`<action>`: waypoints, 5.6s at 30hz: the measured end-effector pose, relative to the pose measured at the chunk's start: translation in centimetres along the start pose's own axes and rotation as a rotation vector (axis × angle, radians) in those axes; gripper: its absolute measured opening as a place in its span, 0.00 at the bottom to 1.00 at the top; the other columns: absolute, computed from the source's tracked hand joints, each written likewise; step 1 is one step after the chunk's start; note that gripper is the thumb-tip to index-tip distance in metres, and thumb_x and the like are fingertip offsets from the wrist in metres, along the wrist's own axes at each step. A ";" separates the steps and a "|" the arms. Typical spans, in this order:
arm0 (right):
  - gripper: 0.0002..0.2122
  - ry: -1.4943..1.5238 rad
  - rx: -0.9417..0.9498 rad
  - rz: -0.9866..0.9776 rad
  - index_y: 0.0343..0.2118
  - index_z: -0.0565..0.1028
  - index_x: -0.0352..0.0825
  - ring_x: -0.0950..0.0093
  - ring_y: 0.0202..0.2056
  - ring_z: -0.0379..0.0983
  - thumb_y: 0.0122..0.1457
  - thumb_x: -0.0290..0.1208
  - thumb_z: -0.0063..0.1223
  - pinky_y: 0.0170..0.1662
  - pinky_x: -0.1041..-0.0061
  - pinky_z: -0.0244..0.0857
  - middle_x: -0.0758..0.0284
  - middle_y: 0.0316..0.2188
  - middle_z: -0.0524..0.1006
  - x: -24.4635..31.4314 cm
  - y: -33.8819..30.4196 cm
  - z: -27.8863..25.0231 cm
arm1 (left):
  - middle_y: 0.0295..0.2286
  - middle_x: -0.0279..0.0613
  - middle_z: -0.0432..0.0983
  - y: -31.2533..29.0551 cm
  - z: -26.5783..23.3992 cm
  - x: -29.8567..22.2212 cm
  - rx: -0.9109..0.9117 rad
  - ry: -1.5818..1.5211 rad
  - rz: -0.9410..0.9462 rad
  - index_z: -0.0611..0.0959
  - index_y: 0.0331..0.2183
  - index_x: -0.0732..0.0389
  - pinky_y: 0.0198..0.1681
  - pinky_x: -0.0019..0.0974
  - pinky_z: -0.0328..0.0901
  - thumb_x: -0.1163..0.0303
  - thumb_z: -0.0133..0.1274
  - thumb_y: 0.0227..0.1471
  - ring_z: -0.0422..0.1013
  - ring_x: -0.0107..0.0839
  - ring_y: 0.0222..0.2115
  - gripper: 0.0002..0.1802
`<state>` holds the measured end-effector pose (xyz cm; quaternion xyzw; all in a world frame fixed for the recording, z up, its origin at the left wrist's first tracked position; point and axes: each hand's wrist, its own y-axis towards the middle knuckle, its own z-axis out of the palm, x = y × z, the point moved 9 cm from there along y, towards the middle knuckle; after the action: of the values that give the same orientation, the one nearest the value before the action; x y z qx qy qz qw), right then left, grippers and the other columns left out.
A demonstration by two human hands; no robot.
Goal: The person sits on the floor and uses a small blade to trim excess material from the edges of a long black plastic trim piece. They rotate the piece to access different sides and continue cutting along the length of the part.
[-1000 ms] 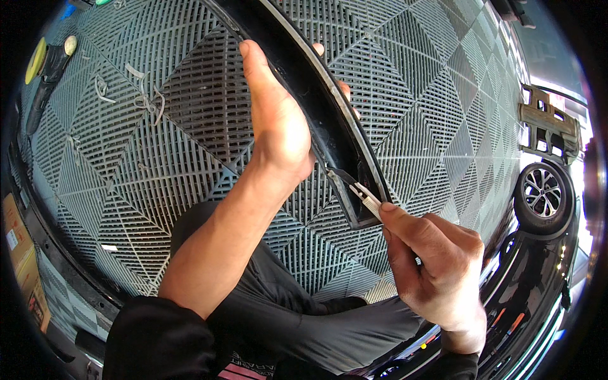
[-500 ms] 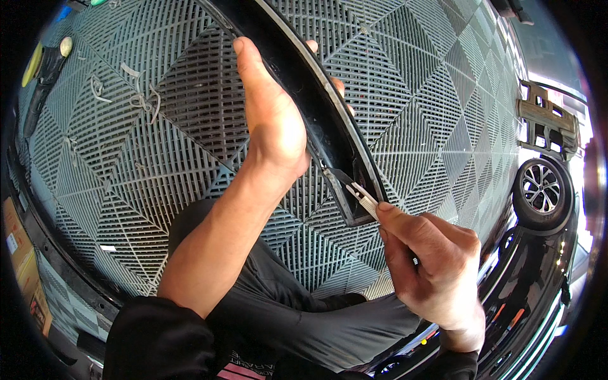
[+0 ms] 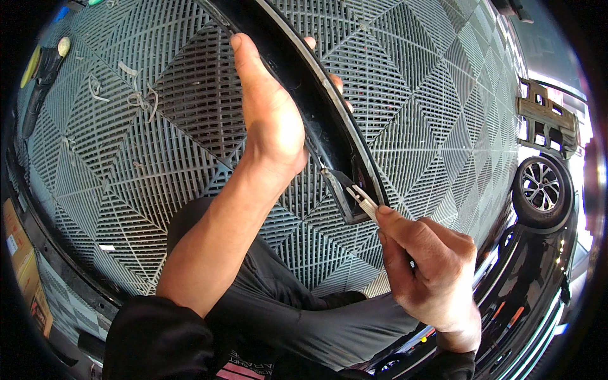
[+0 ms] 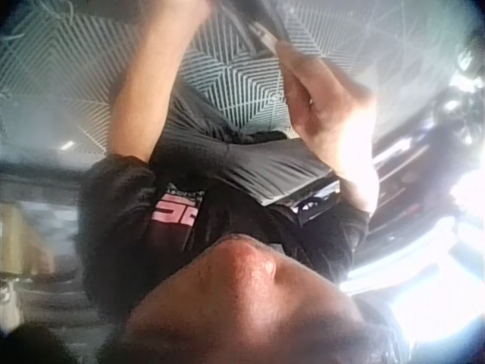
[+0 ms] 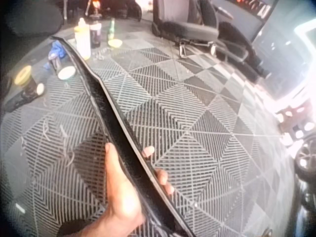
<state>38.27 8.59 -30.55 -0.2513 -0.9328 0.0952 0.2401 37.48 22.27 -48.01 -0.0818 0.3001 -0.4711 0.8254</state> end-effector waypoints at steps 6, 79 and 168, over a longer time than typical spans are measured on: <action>0.13 -0.007 -0.009 0.022 0.40 0.80 0.31 0.76 0.15 0.71 0.51 0.15 0.64 0.19 0.76 0.60 0.66 0.16 0.75 -0.2 -0.5 0.1 | 0.26 0.45 0.74 0.0 0.0 0.0 0.014 0.038 -0.011 0.70 0.53 0.59 0.29 0.47 0.72 0.23 0.21 0.56 0.74 0.41 0.25 0.50; 0.12 0.062 -0.179 0.209 0.45 0.74 0.23 0.68 0.24 0.81 0.56 0.15 0.56 0.29 0.75 0.73 0.55 0.26 0.81 -0.7 -6.1 -0.6 | 0.25 0.46 0.72 1.5 -1.5 -0.4 -0.044 0.074 0.109 0.70 0.51 0.61 0.31 0.47 0.69 0.23 0.22 0.56 0.72 0.42 0.25 0.50; 0.38 1.269 -0.296 0.270 0.65 0.60 0.29 0.77 0.46 0.73 0.52 0.24 0.68 0.49 0.73 0.70 0.61 0.54 0.72 -6.8 -0.3 9.9 | 0.26 0.44 0.73 1.4 -1.9 1.2 -0.093 -0.020 -0.019 0.72 0.46 0.56 0.32 0.50 0.70 0.21 0.29 0.53 0.72 0.42 0.25 0.47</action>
<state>38.43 4.25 -41.74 -0.4035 -0.5742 -0.1712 0.6915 37.89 22.37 -50.58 -0.1275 0.3127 -0.4636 0.8192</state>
